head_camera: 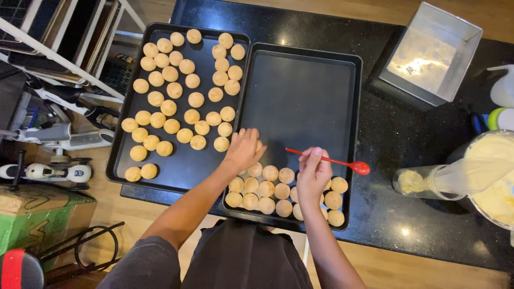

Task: Filling baked cream puff shells with cream filling using a small spoon.

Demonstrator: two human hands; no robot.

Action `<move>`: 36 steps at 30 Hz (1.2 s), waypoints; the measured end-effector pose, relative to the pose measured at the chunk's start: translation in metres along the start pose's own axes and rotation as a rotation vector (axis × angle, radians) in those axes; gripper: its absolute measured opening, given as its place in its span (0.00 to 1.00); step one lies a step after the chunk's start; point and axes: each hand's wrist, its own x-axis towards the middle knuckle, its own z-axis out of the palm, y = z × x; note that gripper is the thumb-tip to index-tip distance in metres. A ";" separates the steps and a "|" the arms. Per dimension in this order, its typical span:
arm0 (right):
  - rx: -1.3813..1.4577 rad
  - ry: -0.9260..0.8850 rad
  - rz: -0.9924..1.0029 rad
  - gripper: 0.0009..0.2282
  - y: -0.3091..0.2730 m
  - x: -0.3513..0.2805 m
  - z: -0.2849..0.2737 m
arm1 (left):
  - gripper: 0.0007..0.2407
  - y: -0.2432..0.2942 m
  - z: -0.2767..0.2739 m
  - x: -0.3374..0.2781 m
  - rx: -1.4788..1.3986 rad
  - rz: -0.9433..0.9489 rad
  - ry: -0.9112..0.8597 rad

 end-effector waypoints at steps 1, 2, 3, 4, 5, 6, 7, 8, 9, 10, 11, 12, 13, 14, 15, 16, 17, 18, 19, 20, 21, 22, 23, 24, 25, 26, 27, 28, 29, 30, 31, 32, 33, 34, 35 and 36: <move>0.024 -0.018 0.019 0.14 0.002 -0.003 -0.002 | 0.15 -0.005 -0.005 -0.006 0.271 0.056 -0.102; 0.026 -0.020 0.020 0.14 -0.002 -0.005 -0.002 | 0.15 -0.007 -0.007 -0.013 0.272 0.053 -0.100; -0.008 -0.029 0.014 0.14 -0.005 -0.007 -0.002 | 0.15 -0.010 -0.010 -0.019 0.353 0.028 -0.160; -0.042 -0.037 0.007 0.14 -0.008 -0.009 -0.003 | 0.15 -0.012 -0.013 -0.025 0.433 0.004 -0.221; -0.040 -0.038 0.007 0.14 -0.010 -0.009 -0.002 | 0.15 -0.010 -0.019 -0.028 0.434 0.003 -0.220; -0.095 -0.030 -0.018 0.14 -0.012 -0.009 -0.002 | 0.16 -0.009 -0.025 -0.031 0.392 0.015 -0.114; -0.150 -0.021 -0.043 0.15 -0.014 -0.009 -0.001 | 0.16 -0.007 -0.032 -0.033 0.350 0.027 -0.009; -0.149 -0.021 -0.047 0.15 -0.014 -0.008 0.000 | 0.16 -0.012 -0.030 -0.031 0.350 0.029 -0.006; -0.127 -0.011 -0.028 0.14 -0.014 -0.006 0.001 | 0.19 -0.018 -0.028 -0.029 0.347 -0.051 0.201; -0.105 -0.001 -0.009 0.14 -0.014 -0.006 0.002 | 0.23 -0.024 -0.027 -0.028 0.341 -0.132 0.408; -0.104 -0.001 -0.012 0.14 -0.012 -0.005 0.003 | 0.23 -0.033 -0.023 -0.024 0.341 -0.130 0.411; -0.083 -0.012 -0.019 0.14 -0.009 -0.005 0.004 | 0.22 -0.043 -0.019 -0.021 0.273 -0.256 0.402; -0.062 -0.023 -0.025 0.14 -0.006 -0.005 0.005 | 0.22 -0.053 -0.014 -0.018 0.204 -0.381 0.391; -0.065 -0.023 -0.023 0.14 -0.008 -0.005 0.007 | 0.22 -0.058 -0.015 -0.017 0.202 -0.384 0.389; -0.081 -0.046 -0.024 0.14 -0.009 -0.005 0.009 | 0.20 -0.064 -0.016 -0.016 0.177 -0.348 0.355; -0.097 -0.071 -0.027 0.14 -0.011 -0.004 0.011 | 0.18 -0.070 -0.016 -0.015 0.151 -0.314 0.324; -0.100 -0.074 -0.026 0.14 -0.012 -0.004 0.011 | 0.18 -0.077 -0.020 -0.016 0.149 -0.317 0.325; -0.104 -0.060 -0.006 0.14 -0.013 -0.003 0.012 | 0.16 -0.085 -0.025 -0.017 0.216 -0.254 0.303; -0.108 -0.046 0.015 0.14 -0.014 -0.003 0.012 | 0.14 -0.093 -0.029 -0.018 0.283 -0.191 0.280; -0.108 -0.049 0.014 0.14 -0.014 -0.003 0.011 | 0.14 -0.096 -0.031 -0.019 0.282 -0.193 0.283; -0.126 -0.057 -0.011 0.14 -0.013 -0.002 0.010 | 0.13 -0.098 -0.033 -0.019 0.334 -0.142 0.279; -0.143 -0.064 -0.035 0.14 -0.012 -0.001 0.009 | 0.12 -0.101 -0.035 -0.019 0.387 -0.092 0.273; -0.142 -0.067 -0.035 0.14 -0.010 0.000 0.010 | 0.12 -0.095 -0.036 -0.018 0.388 -0.093 0.275; -0.138 -0.066 -0.028 0.14 -0.007 0.001 0.011 | 0.15 -0.089 -0.036 -0.017 0.441 -0.132 0.233; -0.134 -0.065 -0.021 0.14 -0.005 0.001 0.012 | 0.18 -0.083 -0.037 -0.016 0.494 -0.170 0.191; -0.134 -0.065 -0.022 0.14 -0.005 0.002 0.015 | 0.18 -0.088 -0.031 -0.016 0.494 -0.169 0.192; -0.144 -0.077 -0.016 0.15 -0.005 0.002 0.019 | 0.17 -0.093 -0.025 -0.015 0.431 -0.204 0.216; -0.153 -0.089 -0.012 0.15 -0.004 0.003 0.023 | 0.15 -0.098 -0.019 -0.014 0.369 -0.237 0.242; -0.151 -0.089 -0.015 0.15 -0.007 0.005 0.028 | 0.15 -0.096 -0.018 -0.013 0.370 -0.234 0.245; -0.151 -0.126 -0.052 0.15 -0.010 0.008 0.033 | 0.13 -0.094 -0.016 -0.011 0.196 -0.226 0.312; -0.150 -0.163 -0.090 0.15 -0.013 0.011 0.038 | 0.11 -0.092 -0.014 -0.008 0.022 -0.215 0.376; -0.152 -0.157 -0.092 0.15 -0.022 0.013 0.044 | 0.11 -0.068 -0.025 -0.007 0.020 -0.210 0.373; -0.141 -0.190 -0.058 0.14 -0.031 0.015 0.050 | 0.13 -0.043 -0.036 -0.006 -0.639 -0.229 0.277; -0.133 -0.222 -0.022 0.14 -0.041 0.016 0.055 | 0.15 -0.018 -0.045 -0.007 -1.297 -0.235 0.147; -0.138 -0.214 -0.023 0.14 -0.051 0.017 0.058 | 0.15 0.009 -0.058 -0.009 -1.301 -0.235 0.138; -0.087 -0.263 -0.114 0.14 -0.061 0.017 0.063 | 0.16 0.035 -0.071 -0.012 -1.421 -0.180 0.062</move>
